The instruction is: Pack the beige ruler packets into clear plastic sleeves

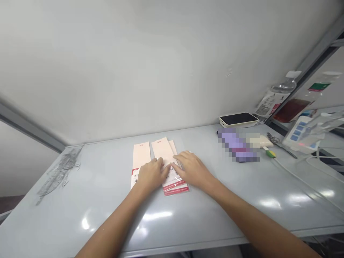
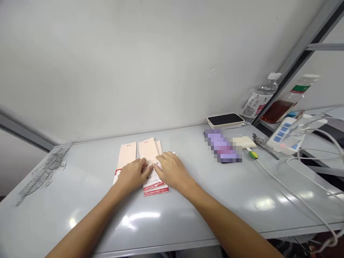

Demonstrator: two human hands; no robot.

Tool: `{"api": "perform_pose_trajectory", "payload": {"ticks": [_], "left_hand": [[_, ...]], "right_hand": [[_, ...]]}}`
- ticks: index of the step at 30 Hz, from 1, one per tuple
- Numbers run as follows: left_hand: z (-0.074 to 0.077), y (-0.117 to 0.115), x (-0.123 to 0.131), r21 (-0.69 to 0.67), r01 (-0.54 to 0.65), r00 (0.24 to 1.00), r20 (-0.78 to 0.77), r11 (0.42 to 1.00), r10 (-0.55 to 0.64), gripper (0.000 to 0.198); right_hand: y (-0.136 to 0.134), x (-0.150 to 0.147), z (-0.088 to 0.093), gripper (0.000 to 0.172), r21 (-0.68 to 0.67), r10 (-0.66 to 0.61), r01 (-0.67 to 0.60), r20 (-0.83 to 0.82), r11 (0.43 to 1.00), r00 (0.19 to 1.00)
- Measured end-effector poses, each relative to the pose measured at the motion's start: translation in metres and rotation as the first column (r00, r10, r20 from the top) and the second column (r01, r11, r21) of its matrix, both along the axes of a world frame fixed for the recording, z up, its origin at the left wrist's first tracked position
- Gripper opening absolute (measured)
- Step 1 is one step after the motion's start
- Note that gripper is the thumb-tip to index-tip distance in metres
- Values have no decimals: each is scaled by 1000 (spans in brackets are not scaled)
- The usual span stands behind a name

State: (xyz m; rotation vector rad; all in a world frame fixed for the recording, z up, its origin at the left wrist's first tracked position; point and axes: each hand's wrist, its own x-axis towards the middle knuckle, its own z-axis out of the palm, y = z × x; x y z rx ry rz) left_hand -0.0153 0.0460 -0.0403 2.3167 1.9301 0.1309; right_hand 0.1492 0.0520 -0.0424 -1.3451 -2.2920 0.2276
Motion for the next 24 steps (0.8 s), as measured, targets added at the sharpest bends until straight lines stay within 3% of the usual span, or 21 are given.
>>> {"api": "perform_pose_trajectory", "payload": {"ticks": [4,8,11,14,16,18,21,23,24], "left_hand": [[-3,3,-3,-14,32,998,-52,999,-33,23],[0,4,-3,-21,-4,1000,-27,1000,3,19],[2,3,-4,6,-21,997,75,1000,20,16],[1,1,-6,118,12,963,268,993,-43,19],[0,-1,-7,207,39,912,392,978,-120,20],[-1,-2,-8,271,58,860,475,961,-186,19],[0,-4,-11,321,141,807,510,937,-296,17],[3,-5,-14,320,230,778,507,919,-371,16],[5,-5,-15,305,271,767,506,913,-396,16]], "right_hand": [[-4,-6,-5,23,-29,69,-69,-6,997,998],[-3,-4,-5,23,-34,38,-39,-35,999,999],[-4,-4,-3,27,-66,-22,14,-122,998,992],[-5,-5,0,44,-193,-172,116,-303,974,937],[-5,-6,3,58,-337,-284,135,-445,932,849],[-5,-5,7,61,-490,-324,-1,-577,872,750],[-3,-2,14,44,-636,-317,-333,-689,696,652],[-2,0,18,38,-678,-335,-442,-701,588,630],[-2,1,20,36,-685,-345,-460,-702,565,623]]}}
